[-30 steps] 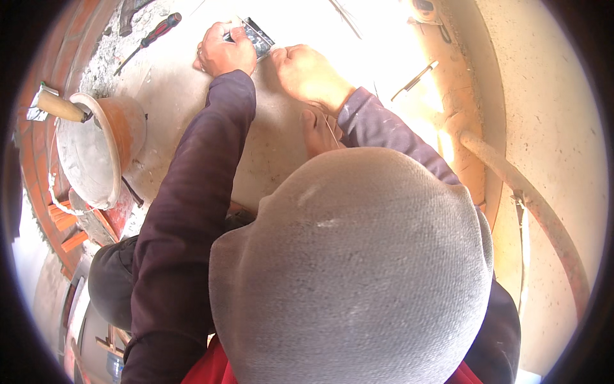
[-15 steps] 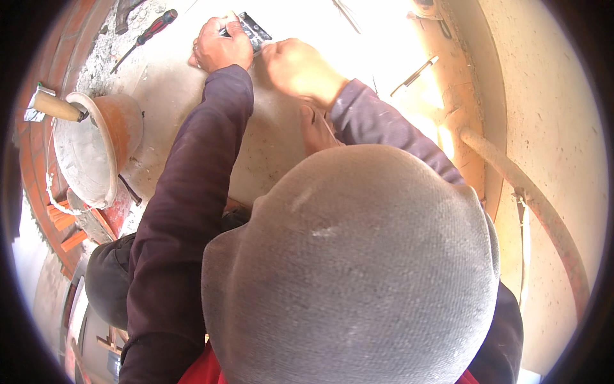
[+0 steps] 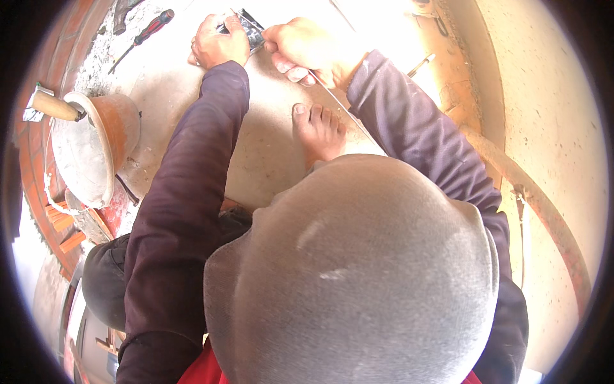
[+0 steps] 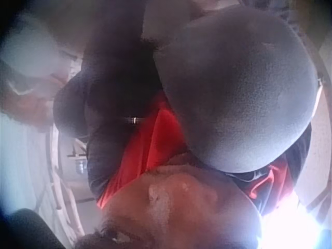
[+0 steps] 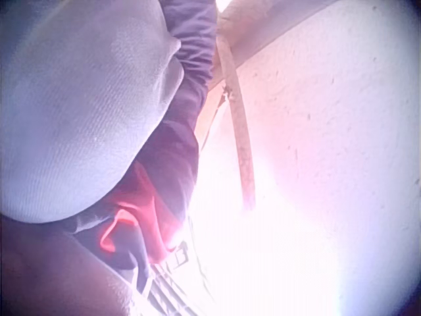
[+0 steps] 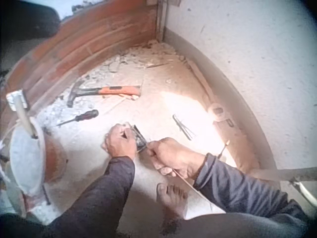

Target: The person installs an electrical box into a wall by placing it into a cutout, checking the fit, and using a screwdriver to tighten components.

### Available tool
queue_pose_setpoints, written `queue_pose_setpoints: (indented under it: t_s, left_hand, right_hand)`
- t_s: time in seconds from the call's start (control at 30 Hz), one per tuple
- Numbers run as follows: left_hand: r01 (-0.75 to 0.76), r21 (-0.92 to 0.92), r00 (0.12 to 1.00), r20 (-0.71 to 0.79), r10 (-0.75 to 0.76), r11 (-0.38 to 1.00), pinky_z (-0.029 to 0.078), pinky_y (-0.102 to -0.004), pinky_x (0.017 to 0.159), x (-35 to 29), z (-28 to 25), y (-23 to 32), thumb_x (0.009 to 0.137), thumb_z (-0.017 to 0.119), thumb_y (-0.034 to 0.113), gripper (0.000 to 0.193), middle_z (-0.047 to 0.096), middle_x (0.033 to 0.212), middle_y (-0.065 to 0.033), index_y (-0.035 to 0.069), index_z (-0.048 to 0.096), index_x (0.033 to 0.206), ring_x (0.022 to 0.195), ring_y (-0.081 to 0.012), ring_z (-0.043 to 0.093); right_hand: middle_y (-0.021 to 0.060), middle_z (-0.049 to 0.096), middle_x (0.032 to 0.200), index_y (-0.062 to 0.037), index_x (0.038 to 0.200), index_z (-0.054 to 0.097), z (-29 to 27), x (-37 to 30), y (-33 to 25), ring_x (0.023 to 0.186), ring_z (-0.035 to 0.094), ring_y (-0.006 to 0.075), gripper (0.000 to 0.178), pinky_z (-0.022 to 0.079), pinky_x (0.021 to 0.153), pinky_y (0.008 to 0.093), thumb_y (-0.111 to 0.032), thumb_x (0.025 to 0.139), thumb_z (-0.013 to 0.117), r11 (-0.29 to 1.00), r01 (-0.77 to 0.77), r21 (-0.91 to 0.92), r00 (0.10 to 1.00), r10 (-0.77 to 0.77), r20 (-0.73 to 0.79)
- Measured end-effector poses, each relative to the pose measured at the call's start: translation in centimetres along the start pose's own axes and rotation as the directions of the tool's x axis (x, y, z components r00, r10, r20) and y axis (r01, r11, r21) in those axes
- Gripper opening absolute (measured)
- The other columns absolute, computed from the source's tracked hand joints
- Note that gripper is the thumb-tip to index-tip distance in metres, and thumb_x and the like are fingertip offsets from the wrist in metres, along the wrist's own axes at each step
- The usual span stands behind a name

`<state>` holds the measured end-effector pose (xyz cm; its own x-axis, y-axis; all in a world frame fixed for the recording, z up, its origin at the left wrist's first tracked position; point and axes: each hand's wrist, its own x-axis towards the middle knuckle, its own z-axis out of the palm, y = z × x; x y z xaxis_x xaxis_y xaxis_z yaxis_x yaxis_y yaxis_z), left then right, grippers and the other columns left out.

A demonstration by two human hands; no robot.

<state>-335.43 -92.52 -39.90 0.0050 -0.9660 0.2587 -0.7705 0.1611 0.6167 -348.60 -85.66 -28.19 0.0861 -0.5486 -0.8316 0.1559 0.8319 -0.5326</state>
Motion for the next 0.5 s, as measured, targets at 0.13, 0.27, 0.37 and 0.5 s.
queue_pose_setpoints:
  t_s: [0.13,0.27,0.37,0.5]
  left_hand:
    - [0.001,0.007,1.000,-0.020,-0.001,1.000,0.036,-0.0435,0.085,0.0,0.4,-0.5,0.074,0.064,0.020,0.008,0.068,0.085,-0.0057,0.016,0.069,0.079,0.086,-0.0292,0.060]
    - [0.030,0.001,0.999,-0.016,-0.030,1.000,0.034,-0.0454,0.086,-0.2,0.7,-0.7,0.075,0.064,0.021,0.010,0.068,0.088,-0.0062,0.015,0.069,0.081,0.090,-0.0308,0.059]
    - [0.018,-0.016,1.000,-0.024,-0.018,1.000,0.033,-0.0451,0.086,-0.2,0.7,-0.8,0.074,0.063,0.022,0.011,0.068,0.089,-0.0059,0.015,0.069,0.081,0.091,-0.0309,0.058]
    - [0.048,0.040,0.998,0.033,-0.050,0.998,0.030,-0.0427,0.088,-0.1,0.9,-0.7,0.079,0.063,0.028,0.013,0.069,0.093,-0.0032,0.017,0.069,0.082,0.095,-0.0268,0.057]
  right_hand:
    - [-0.0033,0.038,0.050,-0.0112,0.073,0.045,0.9,0.1,-0.9,0.034,0.030,0.0049,0.028,0.024,0.029,0.0221,-0.027,0.097,0.041,1.000,0.003,0.021,1.000,-0.003,-0.012]
    - [-0.0032,0.038,0.052,-0.0112,0.072,0.047,1.4,0.8,-0.7,0.035,0.029,0.0059,0.026,0.022,0.030,0.0245,-0.024,0.094,0.043,1.000,-0.014,-0.010,0.998,0.013,-0.068]
    - [-0.0032,0.037,0.052,-0.0104,0.072,0.047,1.2,-0.1,0.1,0.035,0.028,0.0065,0.025,0.022,0.031,0.0253,-0.024,0.093,0.043,0.985,0.082,-0.154,0.993,-0.094,-0.069]
    - [-0.0031,0.037,0.052,-0.0102,0.072,0.047,1.7,0.7,-0.4,0.035,0.028,0.0068,0.026,0.022,0.031,0.0259,-0.025,0.093,0.043,0.980,0.079,-0.184,0.989,-0.100,-0.109]
